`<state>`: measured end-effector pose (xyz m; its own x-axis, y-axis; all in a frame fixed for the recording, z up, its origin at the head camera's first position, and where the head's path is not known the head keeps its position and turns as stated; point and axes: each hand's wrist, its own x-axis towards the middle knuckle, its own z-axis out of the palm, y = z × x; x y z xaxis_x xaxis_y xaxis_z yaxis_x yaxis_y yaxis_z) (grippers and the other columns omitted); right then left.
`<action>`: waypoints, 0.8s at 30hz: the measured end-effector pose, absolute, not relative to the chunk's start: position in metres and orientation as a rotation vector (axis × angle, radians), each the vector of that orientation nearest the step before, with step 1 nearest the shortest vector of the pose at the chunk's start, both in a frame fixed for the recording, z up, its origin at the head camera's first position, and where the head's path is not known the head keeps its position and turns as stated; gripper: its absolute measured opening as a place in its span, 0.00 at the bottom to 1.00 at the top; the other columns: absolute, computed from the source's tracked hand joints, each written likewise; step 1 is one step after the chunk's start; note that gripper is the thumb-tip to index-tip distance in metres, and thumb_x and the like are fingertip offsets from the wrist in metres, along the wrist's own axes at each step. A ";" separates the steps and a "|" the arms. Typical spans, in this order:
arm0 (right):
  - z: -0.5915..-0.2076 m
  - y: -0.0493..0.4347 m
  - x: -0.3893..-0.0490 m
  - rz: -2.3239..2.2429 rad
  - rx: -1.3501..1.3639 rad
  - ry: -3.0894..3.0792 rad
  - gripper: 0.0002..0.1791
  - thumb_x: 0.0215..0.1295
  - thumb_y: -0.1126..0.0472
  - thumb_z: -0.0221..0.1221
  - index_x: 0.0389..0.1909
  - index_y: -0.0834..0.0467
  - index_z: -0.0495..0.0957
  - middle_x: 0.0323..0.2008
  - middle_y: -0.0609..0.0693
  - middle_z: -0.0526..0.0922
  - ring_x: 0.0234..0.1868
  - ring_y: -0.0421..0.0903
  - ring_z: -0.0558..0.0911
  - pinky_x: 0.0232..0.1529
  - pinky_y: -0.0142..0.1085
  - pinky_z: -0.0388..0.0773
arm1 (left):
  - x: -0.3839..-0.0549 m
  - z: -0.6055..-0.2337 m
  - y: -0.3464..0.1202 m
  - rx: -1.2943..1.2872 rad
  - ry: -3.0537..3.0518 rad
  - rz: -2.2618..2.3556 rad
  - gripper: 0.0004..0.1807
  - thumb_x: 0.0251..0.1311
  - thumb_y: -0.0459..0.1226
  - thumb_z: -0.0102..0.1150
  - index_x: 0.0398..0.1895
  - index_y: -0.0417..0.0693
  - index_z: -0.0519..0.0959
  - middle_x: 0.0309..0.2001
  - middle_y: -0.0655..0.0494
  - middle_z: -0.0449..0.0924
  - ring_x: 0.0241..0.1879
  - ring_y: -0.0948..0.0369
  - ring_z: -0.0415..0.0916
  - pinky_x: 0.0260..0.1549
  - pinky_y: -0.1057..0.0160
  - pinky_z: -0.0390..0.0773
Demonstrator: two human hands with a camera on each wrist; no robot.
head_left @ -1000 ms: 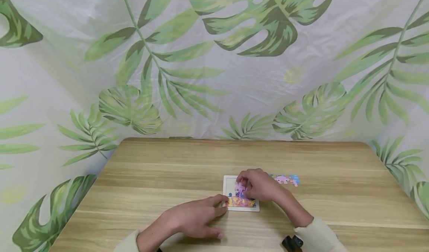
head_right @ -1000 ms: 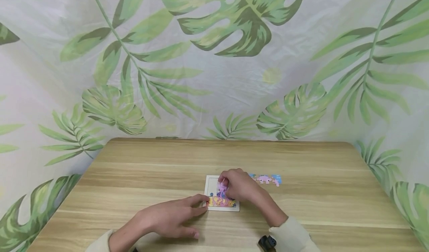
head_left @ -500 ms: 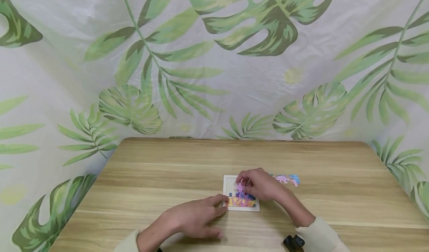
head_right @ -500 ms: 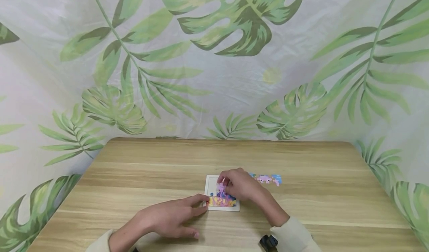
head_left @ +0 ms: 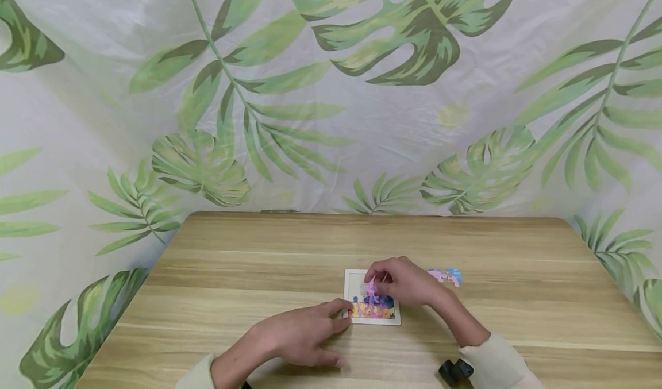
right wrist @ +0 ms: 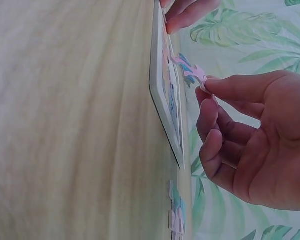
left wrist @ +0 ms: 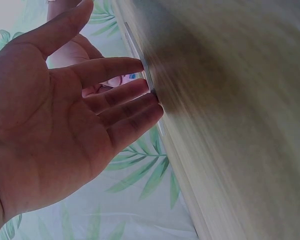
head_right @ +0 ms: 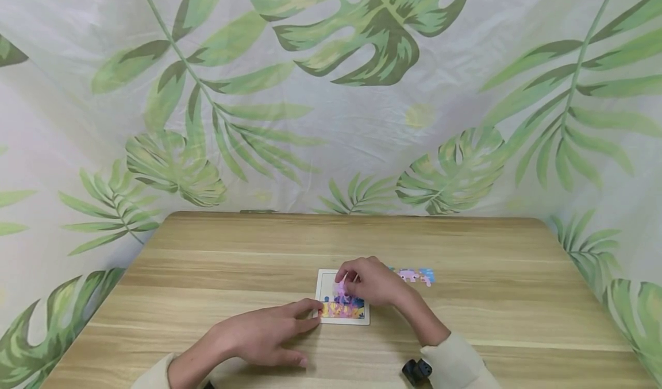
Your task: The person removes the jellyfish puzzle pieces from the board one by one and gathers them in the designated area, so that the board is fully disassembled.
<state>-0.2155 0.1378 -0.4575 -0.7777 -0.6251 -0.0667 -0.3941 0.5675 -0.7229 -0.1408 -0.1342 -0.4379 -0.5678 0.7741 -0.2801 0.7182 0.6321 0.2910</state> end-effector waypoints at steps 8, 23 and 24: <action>-0.455 0.145 -0.217 -1.066 -0.830 2.477 0.07 0.74 0.66 0.63 0.46 0.55 0.88 0.32 0.43 0.85 0.33 0.36 0.78 0.37 0.30 0.77 | -0.141 -0.437 -0.134 1.182 2.473 0.211 0.38 0.73 0.58 0.63 0.79 0.47 0.72 0.81 0.53 0.63 0.75 0.58 0.71 0.72 0.59 0.76; -0.459 0.169 -0.217 -1.073 -0.805 2.501 0.08 0.75 0.66 0.62 0.46 0.54 0.88 0.33 0.43 0.84 0.33 0.38 0.75 0.36 0.30 0.74 | -0.140 -0.438 -0.135 1.162 2.471 0.218 0.38 0.74 0.58 0.62 0.79 0.48 0.72 0.81 0.55 0.62 0.76 0.59 0.70 0.72 0.59 0.75; -0.459 0.172 -0.217 -1.074 -0.803 2.503 0.08 0.75 0.66 0.62 0.46 0.54 0.88 0.33 0.43 0.83 0.33 0.38 0.75 0.36 0.30 0.74 | -0.140 -0.437 -0.135 1.162 2.473 0.218 0.38 0.74 0.58 0.63 0.79 0.48 0.72 0.81 0.55 0.62 0.76 0.59 0.70 0.72 0.59 0.75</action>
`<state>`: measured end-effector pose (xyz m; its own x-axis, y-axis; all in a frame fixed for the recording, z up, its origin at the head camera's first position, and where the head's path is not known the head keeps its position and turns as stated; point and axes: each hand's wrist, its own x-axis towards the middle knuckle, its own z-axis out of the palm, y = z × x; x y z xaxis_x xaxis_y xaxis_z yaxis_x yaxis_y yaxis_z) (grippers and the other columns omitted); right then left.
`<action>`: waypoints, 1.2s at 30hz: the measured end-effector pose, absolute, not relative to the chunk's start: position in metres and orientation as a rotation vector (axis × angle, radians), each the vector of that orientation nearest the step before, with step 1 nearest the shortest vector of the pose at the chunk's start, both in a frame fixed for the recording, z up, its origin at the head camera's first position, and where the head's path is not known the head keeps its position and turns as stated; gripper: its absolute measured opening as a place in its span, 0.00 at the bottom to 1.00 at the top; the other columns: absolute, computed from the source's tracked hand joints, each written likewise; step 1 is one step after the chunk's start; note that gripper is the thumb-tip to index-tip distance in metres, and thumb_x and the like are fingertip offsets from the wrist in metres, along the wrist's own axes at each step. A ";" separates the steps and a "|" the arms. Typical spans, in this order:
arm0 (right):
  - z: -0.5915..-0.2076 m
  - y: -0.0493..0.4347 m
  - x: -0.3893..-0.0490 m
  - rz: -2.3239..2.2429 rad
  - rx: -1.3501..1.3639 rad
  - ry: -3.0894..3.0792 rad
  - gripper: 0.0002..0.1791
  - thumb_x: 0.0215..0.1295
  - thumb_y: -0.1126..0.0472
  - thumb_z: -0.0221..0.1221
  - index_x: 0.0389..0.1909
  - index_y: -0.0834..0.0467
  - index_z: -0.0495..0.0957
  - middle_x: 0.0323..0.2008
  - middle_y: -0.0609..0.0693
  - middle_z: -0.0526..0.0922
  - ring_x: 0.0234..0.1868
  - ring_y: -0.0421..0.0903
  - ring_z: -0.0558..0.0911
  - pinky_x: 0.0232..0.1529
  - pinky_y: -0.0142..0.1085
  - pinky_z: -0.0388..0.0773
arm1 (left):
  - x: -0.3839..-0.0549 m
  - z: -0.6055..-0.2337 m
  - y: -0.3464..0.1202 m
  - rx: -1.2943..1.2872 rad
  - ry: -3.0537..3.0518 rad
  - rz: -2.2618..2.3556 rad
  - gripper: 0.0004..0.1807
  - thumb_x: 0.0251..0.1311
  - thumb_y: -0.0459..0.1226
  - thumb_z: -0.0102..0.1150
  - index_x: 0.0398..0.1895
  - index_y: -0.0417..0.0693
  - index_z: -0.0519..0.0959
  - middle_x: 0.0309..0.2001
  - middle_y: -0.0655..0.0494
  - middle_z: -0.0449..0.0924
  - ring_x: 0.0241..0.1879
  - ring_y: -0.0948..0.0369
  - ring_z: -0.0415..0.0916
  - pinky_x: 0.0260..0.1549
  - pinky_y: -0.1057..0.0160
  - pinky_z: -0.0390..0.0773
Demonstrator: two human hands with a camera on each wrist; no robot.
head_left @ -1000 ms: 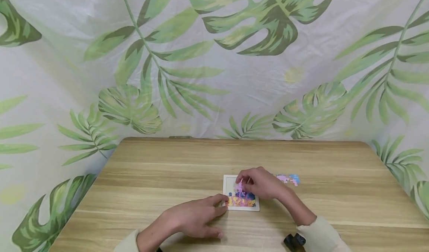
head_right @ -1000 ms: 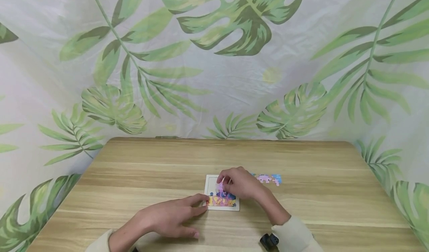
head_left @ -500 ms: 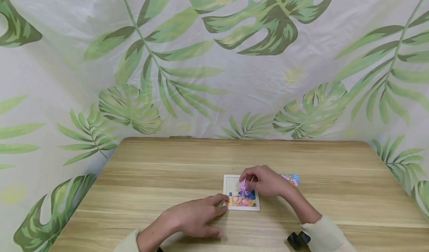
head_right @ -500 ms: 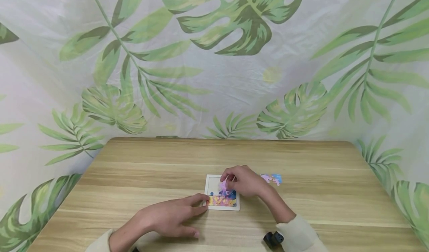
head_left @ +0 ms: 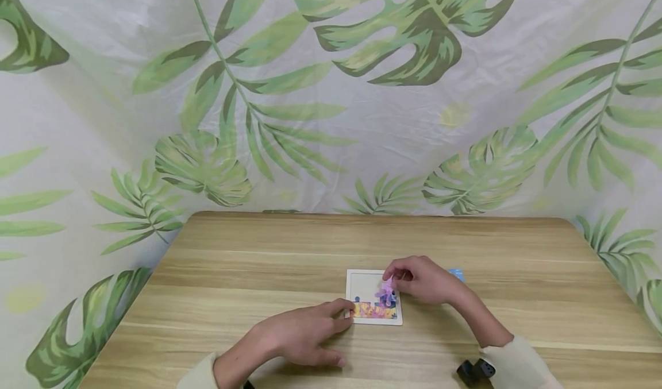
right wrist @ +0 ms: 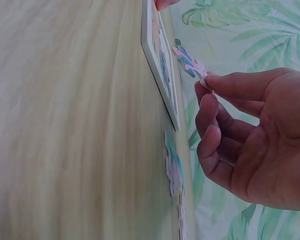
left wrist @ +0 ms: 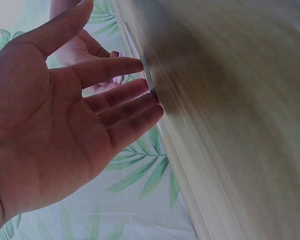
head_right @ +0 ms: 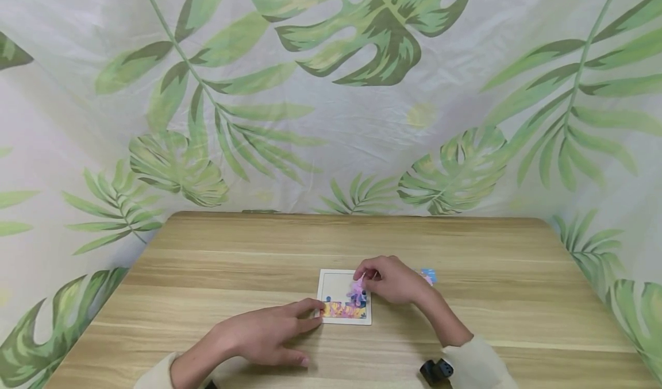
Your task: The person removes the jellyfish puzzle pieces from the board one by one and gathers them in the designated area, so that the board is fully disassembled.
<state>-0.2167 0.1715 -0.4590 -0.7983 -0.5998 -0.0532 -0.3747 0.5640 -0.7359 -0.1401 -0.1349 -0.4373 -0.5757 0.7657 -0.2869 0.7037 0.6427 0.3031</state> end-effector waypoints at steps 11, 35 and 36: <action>-0.458 0.197 -0.213 -1.101 -0.801 2.487 0.08 0.76 0.66 0.61 0.47 0.56 0.88 0.36 0.46 0.87 0.34 0.37 0.77 0.36 0.30 0.76 | -0.140 -0.437 -0.136 1.137 2.467 0.232 0.39 0.74 0.58 0.62 0.80 0.48 0.70 0.82 0.56 0.61 0.77 0.60 0.69 0.73 0.59 0.75; -0.465 0.263 -0.201 -1.113 -0.722 2.530 0.08 0.77 0.65 0.62 0.49 0.55 0.87 0.39 0.45 0.85 0.37 0.34 0.76 0.38 0.29 0.76 | -0.138 -0.438 -0.136 1.139 2.468 0.214 0.40 0.74 0.59 0.62 0.80 0.48 0.70 0.82 0.56 0.61 0.77 0.60 0.68 0.74 0.60 0.74; -0.466 0.265 -0.201 -1.109 -0.719 2.537 0.08 0.76 0.65 0.62 0.49 0.54 0.87 0.38 0.45 0.85 0.37 0.34 0.76 0.38 0.29 0.76 | -0.138 -0.438 -0.136 1.143 2.470 0.213 0.40 0.74 0.59 0.62 0.80 0.48 0.70 0.82 0.56 0.61 0.77 0.60 0.68 0.73 0.60 0.74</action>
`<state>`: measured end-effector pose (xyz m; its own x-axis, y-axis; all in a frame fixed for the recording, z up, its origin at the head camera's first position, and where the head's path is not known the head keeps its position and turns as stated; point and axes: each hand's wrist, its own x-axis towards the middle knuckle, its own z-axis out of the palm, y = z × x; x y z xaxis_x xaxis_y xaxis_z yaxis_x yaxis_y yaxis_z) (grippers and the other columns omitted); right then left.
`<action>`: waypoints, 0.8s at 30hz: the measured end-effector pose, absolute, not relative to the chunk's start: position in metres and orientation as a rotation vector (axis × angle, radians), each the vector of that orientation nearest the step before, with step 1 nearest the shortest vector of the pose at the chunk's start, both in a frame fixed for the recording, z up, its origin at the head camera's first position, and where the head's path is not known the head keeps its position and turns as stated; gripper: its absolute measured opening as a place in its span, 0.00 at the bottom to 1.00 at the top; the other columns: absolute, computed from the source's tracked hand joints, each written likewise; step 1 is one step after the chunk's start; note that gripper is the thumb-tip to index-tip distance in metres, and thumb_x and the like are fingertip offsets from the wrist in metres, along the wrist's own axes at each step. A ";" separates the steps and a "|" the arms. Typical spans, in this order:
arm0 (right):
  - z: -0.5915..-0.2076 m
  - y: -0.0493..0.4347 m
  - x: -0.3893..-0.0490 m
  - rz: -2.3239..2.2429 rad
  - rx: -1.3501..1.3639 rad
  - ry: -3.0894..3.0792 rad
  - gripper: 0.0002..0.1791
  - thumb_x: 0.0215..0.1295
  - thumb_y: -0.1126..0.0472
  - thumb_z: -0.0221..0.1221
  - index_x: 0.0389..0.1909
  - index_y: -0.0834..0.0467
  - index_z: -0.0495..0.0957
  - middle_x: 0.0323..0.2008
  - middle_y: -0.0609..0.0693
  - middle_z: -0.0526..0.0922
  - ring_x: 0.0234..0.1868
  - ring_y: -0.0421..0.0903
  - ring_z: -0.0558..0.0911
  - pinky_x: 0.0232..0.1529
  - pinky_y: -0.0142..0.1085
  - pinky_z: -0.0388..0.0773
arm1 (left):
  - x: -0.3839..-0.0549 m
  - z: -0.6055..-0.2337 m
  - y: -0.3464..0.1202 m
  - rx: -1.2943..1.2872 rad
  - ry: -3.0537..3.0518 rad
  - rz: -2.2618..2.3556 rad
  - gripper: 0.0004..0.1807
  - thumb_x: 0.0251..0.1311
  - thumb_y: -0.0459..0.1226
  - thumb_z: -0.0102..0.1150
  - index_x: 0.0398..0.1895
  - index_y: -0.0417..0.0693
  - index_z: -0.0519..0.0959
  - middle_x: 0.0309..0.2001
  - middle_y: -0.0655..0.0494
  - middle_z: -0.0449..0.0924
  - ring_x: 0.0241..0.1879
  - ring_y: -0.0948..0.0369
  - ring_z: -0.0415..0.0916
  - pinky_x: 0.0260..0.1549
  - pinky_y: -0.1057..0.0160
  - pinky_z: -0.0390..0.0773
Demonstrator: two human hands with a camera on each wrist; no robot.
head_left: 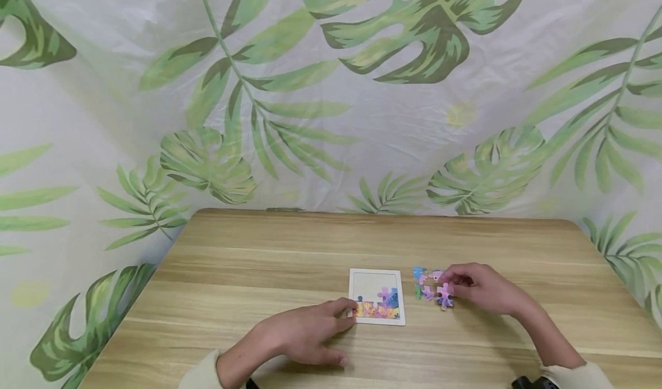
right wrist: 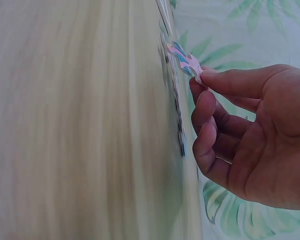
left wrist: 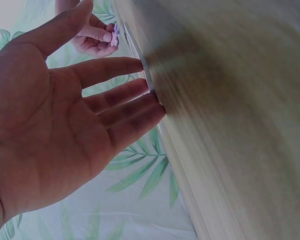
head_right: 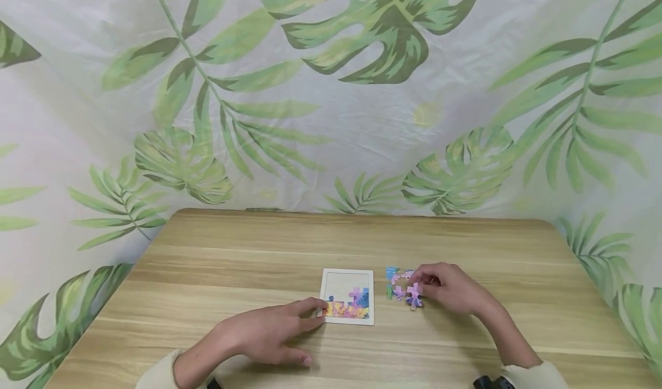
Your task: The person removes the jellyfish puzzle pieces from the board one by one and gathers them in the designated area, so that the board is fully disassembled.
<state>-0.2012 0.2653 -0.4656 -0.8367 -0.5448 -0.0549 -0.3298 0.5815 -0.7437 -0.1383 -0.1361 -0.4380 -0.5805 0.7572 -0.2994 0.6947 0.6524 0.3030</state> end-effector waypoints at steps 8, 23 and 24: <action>-0.465 0.275 -0.200 -1.112 -0.710 2.545 0.08 0.77 0.65 0.62 0.48 0.54 0.87 0.36 0.45 0.83 0.35 0.34 0.74 0.35 0.29 0.74 | -0.139 -0.437 -0.136 1.160 2.469 0.208 0.39 0.74 0.59 0.61 0.80 0.47 0.71 0.82 0.54 0.61 0.77 0.59 0.68 0.73 0.59 0.75; -0.468 0.264 -0.202 -1.019 -0.727 2.593 0.07 0.72 0.66 0.65 0.48 0.57 0.87 0.38 0.44 0.86 0.36 0.32 0.77 0.38 0.29 0.77 | -0.139 -0.438 -0.135 1.137 2.459 0.231 0.41 0.72 0.59 0.64 0.80 0.47 0.70 0.82 0.55 0.61 0.78 0.58 0.68 0.73 0.59 0.74; -0.468 0.264 -0.202 -1.022 -0.731 2.594 0.08 0.71 0.66 0.66 0.48 0.58 0.87 0.38 0.44 0.86 0.37 0.32 0.77 0.38 0.30 0.78 | -0.139 -0.438 -0.135 1.132 2.456 0.232 0.41 0.72 0.59 0.64 0.80 0.47 0.70 0.83 0.55 0.61 0.78 0.59 0.67 0.74 0.59 0.74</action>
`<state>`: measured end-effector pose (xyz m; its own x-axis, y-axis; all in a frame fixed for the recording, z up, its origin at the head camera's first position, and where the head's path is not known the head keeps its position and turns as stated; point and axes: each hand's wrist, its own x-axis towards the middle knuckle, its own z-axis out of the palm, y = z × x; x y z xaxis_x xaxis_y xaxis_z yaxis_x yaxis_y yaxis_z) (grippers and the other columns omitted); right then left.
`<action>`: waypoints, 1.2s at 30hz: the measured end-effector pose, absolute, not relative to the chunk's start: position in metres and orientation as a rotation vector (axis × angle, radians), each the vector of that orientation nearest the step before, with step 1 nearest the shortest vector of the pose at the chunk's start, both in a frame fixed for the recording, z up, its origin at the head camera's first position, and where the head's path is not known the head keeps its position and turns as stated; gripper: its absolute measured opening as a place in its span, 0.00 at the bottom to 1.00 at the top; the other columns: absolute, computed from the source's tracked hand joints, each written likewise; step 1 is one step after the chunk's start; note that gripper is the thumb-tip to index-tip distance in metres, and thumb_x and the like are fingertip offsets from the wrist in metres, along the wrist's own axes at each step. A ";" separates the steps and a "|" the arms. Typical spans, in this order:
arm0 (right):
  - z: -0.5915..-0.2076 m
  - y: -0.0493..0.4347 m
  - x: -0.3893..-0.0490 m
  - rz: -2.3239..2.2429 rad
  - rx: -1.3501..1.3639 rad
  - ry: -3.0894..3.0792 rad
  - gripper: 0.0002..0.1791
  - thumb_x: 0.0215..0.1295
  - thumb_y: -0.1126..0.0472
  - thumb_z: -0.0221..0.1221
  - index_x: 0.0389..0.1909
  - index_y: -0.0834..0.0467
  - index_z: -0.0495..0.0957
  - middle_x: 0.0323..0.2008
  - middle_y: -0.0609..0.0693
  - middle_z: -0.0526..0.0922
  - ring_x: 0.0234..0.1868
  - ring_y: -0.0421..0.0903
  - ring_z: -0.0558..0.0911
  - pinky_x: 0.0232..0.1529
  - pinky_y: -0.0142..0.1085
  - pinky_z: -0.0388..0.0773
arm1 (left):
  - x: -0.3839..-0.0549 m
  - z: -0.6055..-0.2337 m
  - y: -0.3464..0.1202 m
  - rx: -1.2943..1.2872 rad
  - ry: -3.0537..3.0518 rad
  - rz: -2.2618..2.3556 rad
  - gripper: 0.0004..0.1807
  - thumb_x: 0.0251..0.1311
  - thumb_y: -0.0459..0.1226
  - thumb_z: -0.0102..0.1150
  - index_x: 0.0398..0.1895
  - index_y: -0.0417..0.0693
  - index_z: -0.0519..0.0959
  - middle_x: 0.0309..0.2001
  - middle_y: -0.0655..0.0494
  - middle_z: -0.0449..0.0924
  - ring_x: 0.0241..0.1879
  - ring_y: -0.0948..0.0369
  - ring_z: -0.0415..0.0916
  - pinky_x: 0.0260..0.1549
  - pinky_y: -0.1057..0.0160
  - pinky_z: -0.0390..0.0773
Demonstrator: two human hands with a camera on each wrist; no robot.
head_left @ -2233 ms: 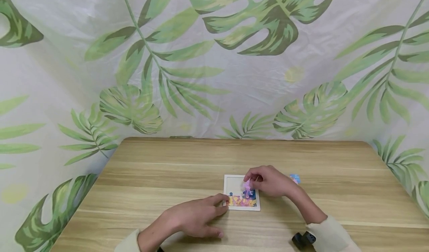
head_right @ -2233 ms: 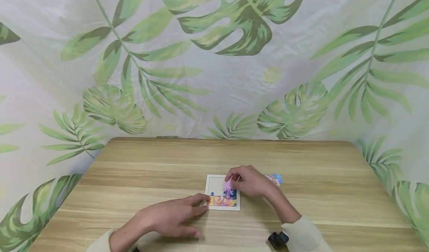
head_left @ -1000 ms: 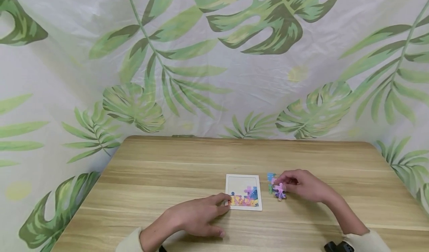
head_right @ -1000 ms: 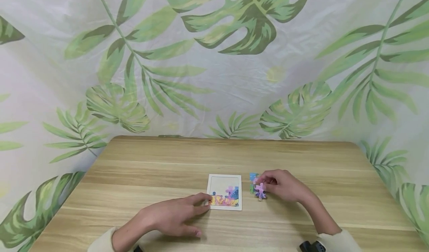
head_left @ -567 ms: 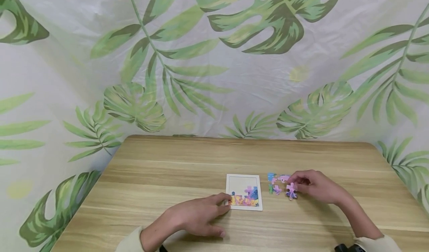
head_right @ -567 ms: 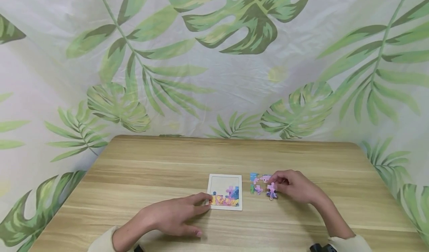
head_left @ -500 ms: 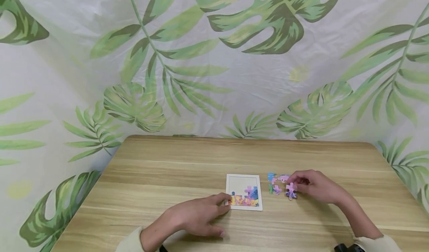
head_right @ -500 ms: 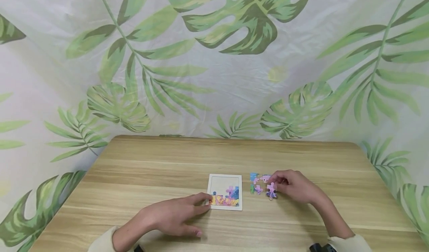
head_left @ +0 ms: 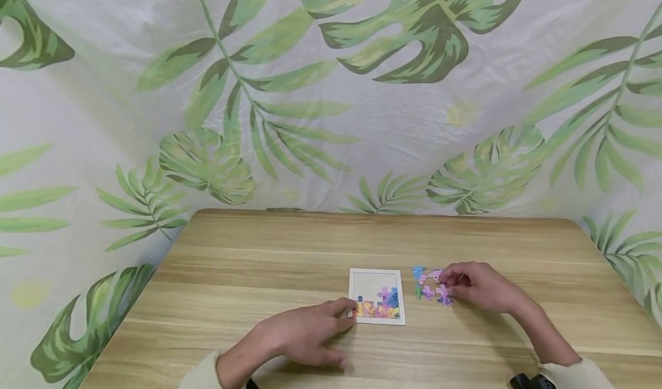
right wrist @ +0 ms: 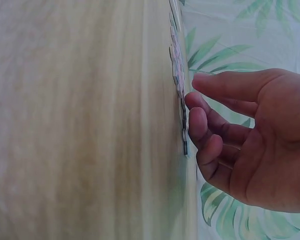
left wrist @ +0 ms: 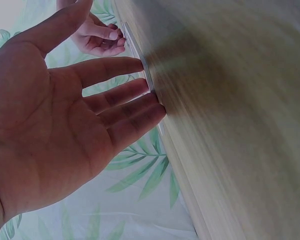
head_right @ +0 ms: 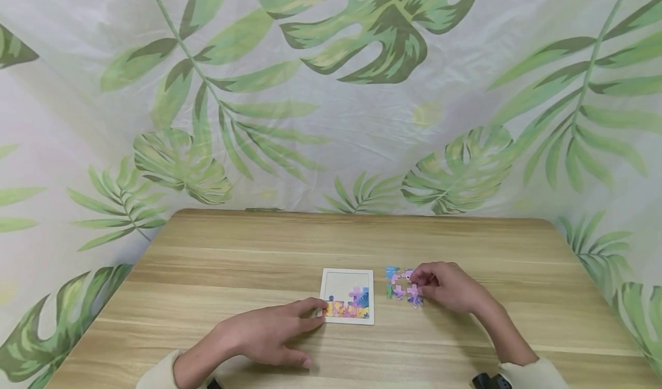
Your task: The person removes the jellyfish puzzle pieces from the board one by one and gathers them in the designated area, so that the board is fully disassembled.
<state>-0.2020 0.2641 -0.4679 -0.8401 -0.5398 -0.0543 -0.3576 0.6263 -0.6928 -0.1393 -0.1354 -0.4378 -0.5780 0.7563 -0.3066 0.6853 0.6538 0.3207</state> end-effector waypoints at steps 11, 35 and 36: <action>-0.469 0.261 -0.201 -0.998 -0.697 2.587 0.15 0.61 0.73 0.68 0.47 0.59 0.86 0.37 0.49 0.86 0.35 0.34 0.78 0.37 0.29 0.79 | -0.139 -0.437 -0.135 1.122 2.439 0.219 0.43 0.70 0.60 0.66 0.80 0.47 0.70 0.83 0.56 0.59 0.78 0.60 0.67 0.73 0.60 0.74; -0.465 0.248 -0.201 -0.956 -0.748 2.638 0.12 0.65 0.69 0.70 0.49 0.59 0.86 0.37 0.45 0.86 0.36 0.34 0.78 0.37 0.29 0.80 | -0.136 -0.439 -0.133 1.103 2.471 0.219 0.43 0.71 0.60 0.65 0.81 0.47 0.69 0.84 0.55 0.58 0.79 0.59 0.65 0.74 0.59 0.73; -0.464 0.245 -0.202 -0.956 -0.756 2.638 0.12 0.66 0.68 0.70 0.49 0.59 0.86 0.37 0.44 0.86 0.36 0.34 0.78 0.37 0.29 0.80 | -0.136 -0.439 -0.133 1.102 2.470 0.223 0.44 0.70 0.60 0.65 0.81 0.47 0.69 0.84 0.55 0.58 0.79 0.58 0.66 0.74 0.59 0.73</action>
<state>-0.2020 0.2446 -0.4644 -0.8388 -0.5427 -0.0433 -0.3890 0.6531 -0.6497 -0.1362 -0.1329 -0.4394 -0.5952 0.7398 -0.3137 0.6718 0.6724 0.3108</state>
